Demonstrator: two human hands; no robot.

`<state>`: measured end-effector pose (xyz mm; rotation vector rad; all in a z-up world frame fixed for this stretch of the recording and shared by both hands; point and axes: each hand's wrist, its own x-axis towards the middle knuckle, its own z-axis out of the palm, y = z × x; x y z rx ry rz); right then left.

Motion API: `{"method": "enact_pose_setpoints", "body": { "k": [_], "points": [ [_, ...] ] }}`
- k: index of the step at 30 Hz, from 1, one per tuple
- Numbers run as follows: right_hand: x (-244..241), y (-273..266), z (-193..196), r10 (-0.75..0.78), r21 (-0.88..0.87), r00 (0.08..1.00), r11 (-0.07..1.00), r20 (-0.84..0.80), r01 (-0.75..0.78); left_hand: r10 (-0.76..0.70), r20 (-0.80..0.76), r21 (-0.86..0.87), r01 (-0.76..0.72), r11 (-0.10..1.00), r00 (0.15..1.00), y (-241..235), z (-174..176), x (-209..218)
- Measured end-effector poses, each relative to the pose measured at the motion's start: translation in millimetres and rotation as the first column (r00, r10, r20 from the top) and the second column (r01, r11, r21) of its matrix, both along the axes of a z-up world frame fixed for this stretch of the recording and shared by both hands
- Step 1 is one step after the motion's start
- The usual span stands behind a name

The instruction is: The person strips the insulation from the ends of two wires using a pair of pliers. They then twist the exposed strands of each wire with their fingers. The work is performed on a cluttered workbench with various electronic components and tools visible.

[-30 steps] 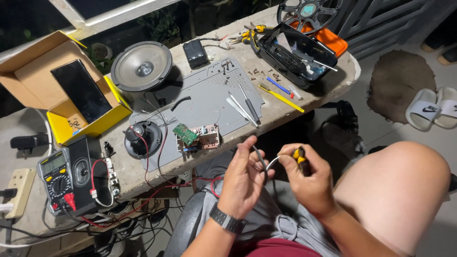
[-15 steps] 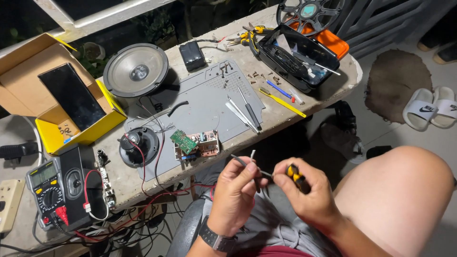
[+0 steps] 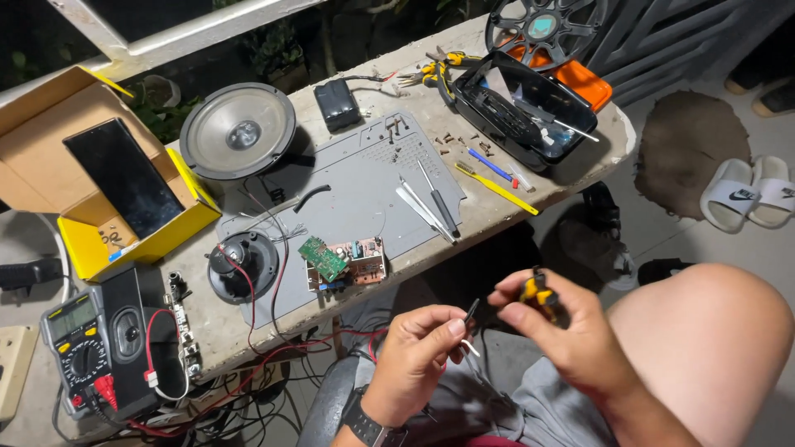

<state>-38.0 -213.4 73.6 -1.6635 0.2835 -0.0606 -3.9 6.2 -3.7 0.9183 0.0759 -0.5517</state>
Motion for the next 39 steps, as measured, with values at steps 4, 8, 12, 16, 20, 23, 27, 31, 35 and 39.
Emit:
{"method": "enact_pose_setpoints", "body": {
  "k": [4,8,12,16,20,23,27,31,35,39],
  "points": [
    [-2,14,-7,0.072,-0.076,0.997,0.995,0.029,-0.07,-0.019,0.047,0.0,0.019,1.0,0.999,-3,6,-5],
    [-1,21,-13,0.06,-0.057,0.997,0.997,0.057,-0.057,-0.066,0.088,0.074,0.06,0.995,0.994,-2,8,-6],
    [3,23,-16,0.056,0.032,0.997,0.998,0.056,-0.057,-0.163,0.162,0.145,0.14,0.98,0.973,1,14,1],
    [4,26,-28,0.006,0.11,0.993,0.994,0.116,-0.019,-0.194,0.207,0.255,0.138,0.957,0.959,4,20,5],
    [3,31,-32,-0.092,0.019,0.993,0.996,0.073,0.091,-0.29,0.311,0.488,0.109,0.866,0.905,5,28,7],
    [8,31,-37,-0.146,0.028,0.988,0.989,0.055,0.144,-0.31,0.379,0.593,0.028,0.805,0.872,4,28,8],
    [13,29,-54,-0.216,0.241,0.976,0.95,0.039,0.2,-0.265,0.405,0.616,-0.047,0.787,0.875,2,22,10],
    [16,28,-54,-0.252,0.363,0.967,0.905,0.034,0.223,-0.271,0.551,0.643,-0.194,0.741,0.789,8,20,16],
    [24,23,-34,-0.12,-0.011,0.992,0.993,0.028,0.121,-0.171,0.553,0.587,-0.235,0.775,0.815,12,11,17],
    [43,-3,-30,-0.002,0.076,0.992,0.997,0.129,-0.008,-0.019,0.301,0.51,-0.144,0.848,0.954,14,-11,16]
  ]
}}
